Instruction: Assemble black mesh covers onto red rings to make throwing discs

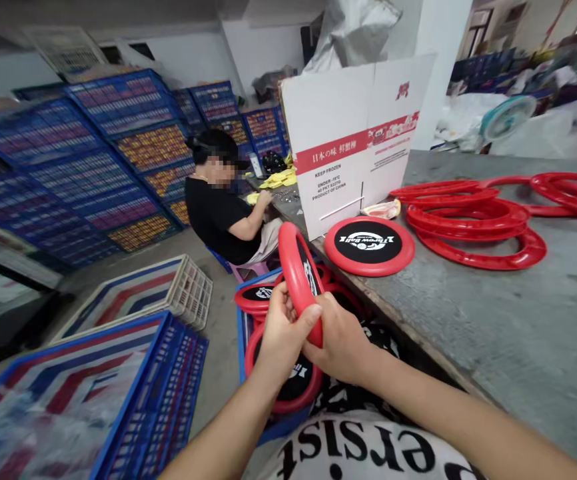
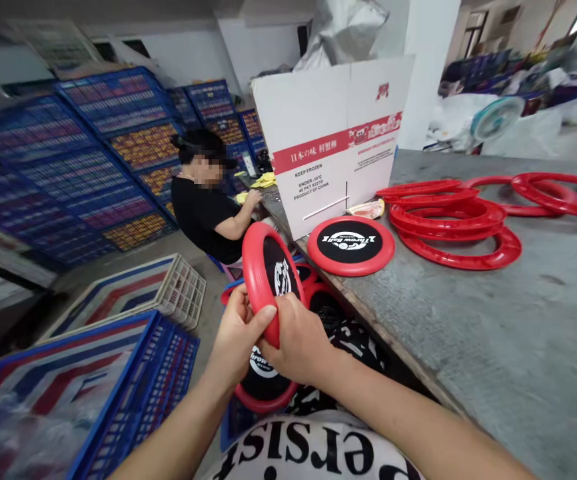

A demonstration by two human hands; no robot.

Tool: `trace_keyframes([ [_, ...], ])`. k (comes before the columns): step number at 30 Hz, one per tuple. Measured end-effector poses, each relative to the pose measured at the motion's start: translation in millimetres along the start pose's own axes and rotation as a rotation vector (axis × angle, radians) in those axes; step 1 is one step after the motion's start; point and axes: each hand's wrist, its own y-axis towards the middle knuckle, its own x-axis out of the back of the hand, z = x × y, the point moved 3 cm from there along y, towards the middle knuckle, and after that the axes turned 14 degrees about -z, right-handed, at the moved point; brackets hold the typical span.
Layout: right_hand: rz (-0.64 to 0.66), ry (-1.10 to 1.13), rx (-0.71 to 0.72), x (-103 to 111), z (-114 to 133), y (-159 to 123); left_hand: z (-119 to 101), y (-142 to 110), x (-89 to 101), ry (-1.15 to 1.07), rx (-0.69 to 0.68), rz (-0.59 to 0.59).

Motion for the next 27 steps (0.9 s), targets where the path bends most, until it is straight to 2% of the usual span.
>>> trace_keyframes([
  [3, 0.094, 0.051, 0.159, -1.6, 4.4, -2.1, -4.9, 4.6, 11.2, -0.018, 0.007, -0.056],
  [5, 0.065, 0.063, 0.291, 10.5, 3.8, 4.1, -8.5, 7.5, 21.0, -0.037, 0.037, -0.046],
  [7, -0.082, 0.05, 0.36, 32.3, -1.7, 18.8, -13.3, 9.7, 32.2, -0.053, 0.117, 0.002],
  [9, -0.276, -0.015, 0.366, 57.4, -11.5, 38.7, -20.5, 10.1, 44.7, -0.072, 0.207, 0.071],
  [11, -0.343, -0.133, 0.387, 74.9, -22.1, 56.9, -29.8, 7.8, 56.7, -0.097, 0.271, 0.16],
  [13, -0.26, -0.236, 0.424, 80.8, -33.0, 67.8, -37.6, 3.2, 66.0, -0.124, 0.314, 0.27],
  [16, -0.115, -0.303, 0.431, 76.8, -49.3, 64.8, -40.1, -2.3, 75.4, -0.157, 0.35, 0.393],
  [19, -0.141, -0.34, 0.436, 73.8, -59.2, 48.1, -32.8, 0.3, 82.2, -0.161, 0.331, 0.442],
  [21, -0.179, -0.358, 0.46, 74.8, -60.7, 37.4, -27.2, 6.5, 86.0, -0.085, 0.246, 0.442],
  [22, -0.19, -0.364, 0.466, 75.8, -60.4, 33.3, -25.4, 10.5, 87.2, 0.01, 0.159, 0.43],
  [25, -0.193, -0.385, 0.438, 79.9, -57.5, 25.7, -24.3, 21.5, 84.0, 0.491, -0.211, 0.36],
  [27, -0.17, -0.401, 0.393, 82.3, -55.3, 21.4, -23.8, 25.5, 73.7, 0.781, -0.409, 0.348],
])
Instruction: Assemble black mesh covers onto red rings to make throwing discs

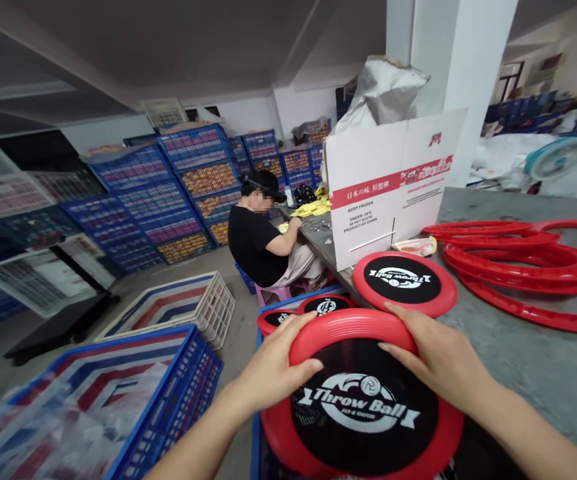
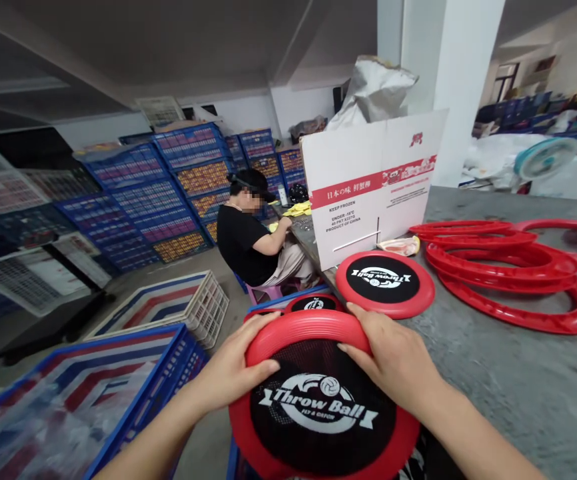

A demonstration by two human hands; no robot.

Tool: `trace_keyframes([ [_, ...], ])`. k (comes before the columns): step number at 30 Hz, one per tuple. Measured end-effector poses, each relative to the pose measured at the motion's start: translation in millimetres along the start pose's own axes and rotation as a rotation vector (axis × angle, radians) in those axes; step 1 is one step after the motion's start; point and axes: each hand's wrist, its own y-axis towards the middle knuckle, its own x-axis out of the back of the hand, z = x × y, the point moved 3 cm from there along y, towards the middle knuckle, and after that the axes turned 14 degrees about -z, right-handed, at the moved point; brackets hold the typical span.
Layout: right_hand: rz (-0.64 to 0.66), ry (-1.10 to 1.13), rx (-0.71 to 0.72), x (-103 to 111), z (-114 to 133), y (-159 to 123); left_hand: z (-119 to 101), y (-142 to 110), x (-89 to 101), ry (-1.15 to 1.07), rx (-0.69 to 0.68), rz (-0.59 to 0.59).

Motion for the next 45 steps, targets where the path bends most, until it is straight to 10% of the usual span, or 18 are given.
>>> trace_keyframes([
  [11, 0.312, 0.152, -0.476, 1.2, -7.3, -49.1, -4.5, 20.2, -58.2, 0.277, -0.219, 0.085],
  [17, 0.528, 0.699, -0.887, 6.7, -16.8, -54.9, -4.6, 25.5, -72.4, 0.243, -0.271, 0.09],
  [25, 0.547, 1.085, -1.35, 6.1, -11.3, -65.3, -25.4, 23.6, -85.5, 0.316, -0.724, -0.047],
  [45, 0.364, 1.182, -1.607, 14.6, -7.2, -117.9, -16.9, 17.1, -87.0, 0.186, -0.738, -0.159],
])
